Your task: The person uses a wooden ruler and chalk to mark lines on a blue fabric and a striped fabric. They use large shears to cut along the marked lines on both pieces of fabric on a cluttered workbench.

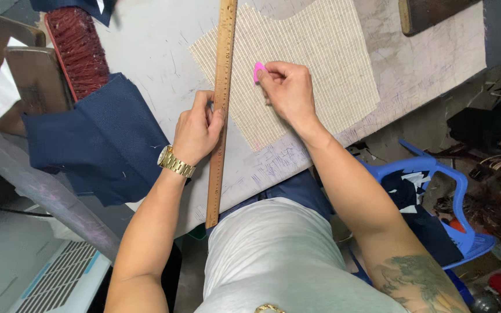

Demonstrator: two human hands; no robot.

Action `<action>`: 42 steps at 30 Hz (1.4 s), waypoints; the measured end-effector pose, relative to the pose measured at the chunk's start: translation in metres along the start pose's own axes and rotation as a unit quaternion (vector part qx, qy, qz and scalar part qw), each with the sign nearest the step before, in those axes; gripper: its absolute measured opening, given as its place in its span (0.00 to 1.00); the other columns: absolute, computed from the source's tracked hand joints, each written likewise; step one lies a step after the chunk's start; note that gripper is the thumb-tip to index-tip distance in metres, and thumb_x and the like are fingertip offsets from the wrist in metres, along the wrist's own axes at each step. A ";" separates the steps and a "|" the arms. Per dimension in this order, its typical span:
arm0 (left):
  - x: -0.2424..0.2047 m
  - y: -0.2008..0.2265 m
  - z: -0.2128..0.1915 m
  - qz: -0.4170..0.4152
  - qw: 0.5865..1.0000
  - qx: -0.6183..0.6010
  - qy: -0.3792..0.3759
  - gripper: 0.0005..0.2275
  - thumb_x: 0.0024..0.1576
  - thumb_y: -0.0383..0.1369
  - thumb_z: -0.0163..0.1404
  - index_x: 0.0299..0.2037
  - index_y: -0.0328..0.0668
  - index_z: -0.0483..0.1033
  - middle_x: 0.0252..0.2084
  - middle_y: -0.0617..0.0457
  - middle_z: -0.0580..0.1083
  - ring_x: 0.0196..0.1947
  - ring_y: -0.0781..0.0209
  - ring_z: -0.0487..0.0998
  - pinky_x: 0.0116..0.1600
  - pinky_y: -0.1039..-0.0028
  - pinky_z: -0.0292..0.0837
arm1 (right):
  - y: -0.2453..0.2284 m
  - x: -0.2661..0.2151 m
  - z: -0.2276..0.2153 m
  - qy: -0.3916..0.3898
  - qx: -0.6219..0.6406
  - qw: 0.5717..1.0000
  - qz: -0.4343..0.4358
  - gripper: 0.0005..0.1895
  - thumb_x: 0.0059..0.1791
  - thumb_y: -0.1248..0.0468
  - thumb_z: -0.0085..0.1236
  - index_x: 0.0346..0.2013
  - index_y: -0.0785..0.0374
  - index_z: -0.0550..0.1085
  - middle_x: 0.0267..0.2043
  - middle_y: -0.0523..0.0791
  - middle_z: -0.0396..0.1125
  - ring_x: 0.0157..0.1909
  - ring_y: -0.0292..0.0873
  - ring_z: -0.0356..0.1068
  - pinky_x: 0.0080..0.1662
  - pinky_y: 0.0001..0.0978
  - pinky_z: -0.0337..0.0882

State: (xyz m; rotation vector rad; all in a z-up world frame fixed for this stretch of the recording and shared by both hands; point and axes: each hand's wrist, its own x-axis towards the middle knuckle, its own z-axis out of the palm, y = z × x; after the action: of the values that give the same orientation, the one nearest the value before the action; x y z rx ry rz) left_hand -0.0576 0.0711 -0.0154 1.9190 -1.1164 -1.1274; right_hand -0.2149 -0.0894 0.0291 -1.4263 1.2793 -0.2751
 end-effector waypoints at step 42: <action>-0.037 0.012 0.036 -0.078 0.996 0.020 0.048 0.11 0.61 0.35 0.45 0.53 0.47 0.65 0.23 0.55 0.72 0.27 0.34 0.75 0.37 0.49 0.65 | -0.003 0.007 0.015 -0.074 -0.067 0.989 -0.107 0.14 0.55 0.63 0.59 0.24 0.58 0.77 0.14 0.37 0.65 0.16 0.31 0.65 0.23 0.21 0.69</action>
State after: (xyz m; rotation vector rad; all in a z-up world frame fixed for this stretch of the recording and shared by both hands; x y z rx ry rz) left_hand -0.1045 0.0956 -0.0074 2.0993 -0.9574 -1.0903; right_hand -0.1996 -0.0871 0.0232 -1.6703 1.0419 -0.2257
